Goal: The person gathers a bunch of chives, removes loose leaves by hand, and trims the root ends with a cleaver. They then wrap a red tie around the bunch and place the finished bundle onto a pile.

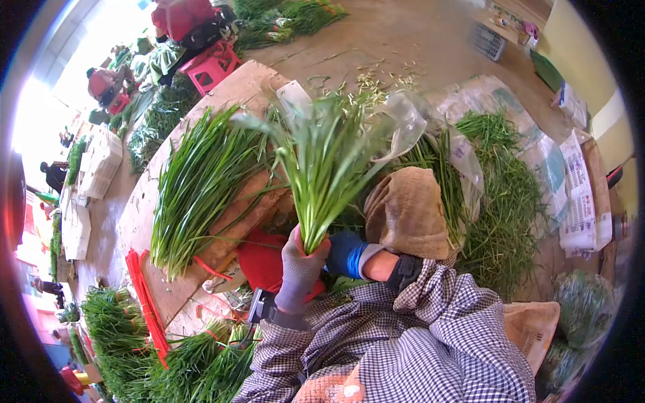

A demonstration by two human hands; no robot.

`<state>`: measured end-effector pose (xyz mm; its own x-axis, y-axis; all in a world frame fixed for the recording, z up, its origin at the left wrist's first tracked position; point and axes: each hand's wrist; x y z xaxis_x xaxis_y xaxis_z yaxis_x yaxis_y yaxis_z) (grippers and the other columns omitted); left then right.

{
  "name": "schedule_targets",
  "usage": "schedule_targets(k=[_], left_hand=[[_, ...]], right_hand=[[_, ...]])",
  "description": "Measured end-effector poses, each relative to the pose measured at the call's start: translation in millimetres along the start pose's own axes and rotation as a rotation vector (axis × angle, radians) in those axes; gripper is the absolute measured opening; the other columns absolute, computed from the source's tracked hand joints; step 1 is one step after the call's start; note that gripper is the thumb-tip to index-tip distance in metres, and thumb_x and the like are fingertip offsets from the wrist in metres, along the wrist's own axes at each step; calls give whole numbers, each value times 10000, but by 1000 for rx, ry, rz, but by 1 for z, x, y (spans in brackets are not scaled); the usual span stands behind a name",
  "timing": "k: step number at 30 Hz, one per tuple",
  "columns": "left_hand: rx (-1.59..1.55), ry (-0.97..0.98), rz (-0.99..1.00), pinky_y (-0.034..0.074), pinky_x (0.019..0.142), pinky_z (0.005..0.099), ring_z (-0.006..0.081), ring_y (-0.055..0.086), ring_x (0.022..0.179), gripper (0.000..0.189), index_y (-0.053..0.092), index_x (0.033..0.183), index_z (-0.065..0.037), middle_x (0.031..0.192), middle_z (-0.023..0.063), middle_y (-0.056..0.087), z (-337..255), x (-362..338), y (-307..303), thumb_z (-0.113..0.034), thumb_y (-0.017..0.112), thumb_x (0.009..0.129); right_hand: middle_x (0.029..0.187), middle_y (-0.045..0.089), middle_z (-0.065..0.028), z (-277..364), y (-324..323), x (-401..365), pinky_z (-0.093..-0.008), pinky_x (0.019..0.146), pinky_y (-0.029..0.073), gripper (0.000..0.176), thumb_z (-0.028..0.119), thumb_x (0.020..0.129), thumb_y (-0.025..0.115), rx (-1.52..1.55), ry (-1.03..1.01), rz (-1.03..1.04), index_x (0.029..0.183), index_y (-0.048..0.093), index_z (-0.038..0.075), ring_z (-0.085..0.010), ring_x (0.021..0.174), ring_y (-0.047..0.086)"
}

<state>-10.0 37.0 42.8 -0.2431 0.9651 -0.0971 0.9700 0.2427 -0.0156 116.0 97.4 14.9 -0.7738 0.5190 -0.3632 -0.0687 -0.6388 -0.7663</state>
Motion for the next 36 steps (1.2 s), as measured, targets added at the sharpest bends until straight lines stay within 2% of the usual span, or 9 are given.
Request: schedule_targets(k=[3, 5, 9, 11, 17, 20, 24, 26, 36], left_hand=[[478, 200, 28, 545, 798, 415, 371, 669, 961, 613, 494, 1334, -111, 1043, 182, 672, 1, 1, -6, -73, 691, 755], [502, 185, 37, 539, 816, 386, 332, 680, 966, 562, 525, 1299, -77, 1050, 177, 674, -4, -1, -6, -55, 684, 760], [422, 177, 14, 527, 781, 310, 197, 674, 882, 441, 566, 1241, -24, 1005, 109, 680, 14, -2, -4, -36, 658, 810], [310, 143, 7, 523, 757, 289, 160, 658, 847, 405, 574, 1221, -14, 986, 80, 677, 16, -5, -1, -34, 653, 824], [-300, -332, 37, 364, 418, 204, 38, 459, 477, 279, 608, 1052, -51, 679, -27, 571, -16, -26, 14, -44, 732, 802], [-320, -311, -16, 363, 423, 207, 40, 454, 482, 252, 608, 1020, -48, 670, -27, 553, -14, -23, 14, -44, 740, 805], [-357, -305, 14, 399, 501, 215, 37, 504, 571, 273, 632, 1080, -44, 748, -39, 600, -8, -22, 13, -81, 737, 830], [-397, -368, 51, 388, 497, 217, 42, 497, 563, 259, 638, 1065, -36, 730, -36, 591, -5, -23, 5, -85, 737, 830], [-548, -392, 21, 384, 484, 235, 70, 496, 528, 176, 643, 983, 1, 699, -5, 585, -21, -42, 19, -66, 709, 835]], right_hand=[[986, 702, -141, -28, 63, 27, -437, 843, 514, 305, 272, 771, 666, 319, -224, -438, 1044, 685, 138, -353, 943, 660], [1043, 692, -143, -45, 100, 53, -432, 870, 498, 334, 243, 780, 653, 163, -423, -641, 1093, 669, 128, -344, 984, 645], [982, 701, -140, -22, 49, 6, -433, 811, 515, 271, 243, 797, 640, 271, -258, -436, 1042, 680, 135, -346, 918, 659], [914, 702, -144, -13, 27, -2, -425, 751, 524, 181, 239, 805, 636, -16, -141, 14, 946, 691, 139, -352, 847, 661], [817, 690, -171, -69, 65, 9, -439, 710, 517, 253, 348, 791, 673, 485, -349, -259, 905, 706, 125, -355, 785, 675], [818, 677, -202, -38, 3, -22, -441, 722, 516, 300, 300, 839, 655, -18, -42, -56, 1071, 690, 112, -360, 783, 673], [891, 715, -171, -43, -3, -48, -390, 716, 530, 385, 284, 920, 630, 429, -36, -180, 1228, 629, 54, -279, 773, 700], [972, 722, -69, -34, 3, -65, -329, 736, 533, 391, 273, 961, 625, 1185, 40, -397, 1258, 614, 20, -185, 803, 681], [1120, 667, -31, 4, -30, -33, -285, 880, 492, 450, 235, 921, 696, 1164, -140, -558, 1281, 568, -2, -98, 977, 577]])
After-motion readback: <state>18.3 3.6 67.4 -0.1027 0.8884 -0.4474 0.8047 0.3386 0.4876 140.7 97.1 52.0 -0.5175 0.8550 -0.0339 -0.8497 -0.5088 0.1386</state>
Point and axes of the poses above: each hand's wrist, its own x-axis towards the middle knuckle, its own y-axis out of the palm, z = x × y
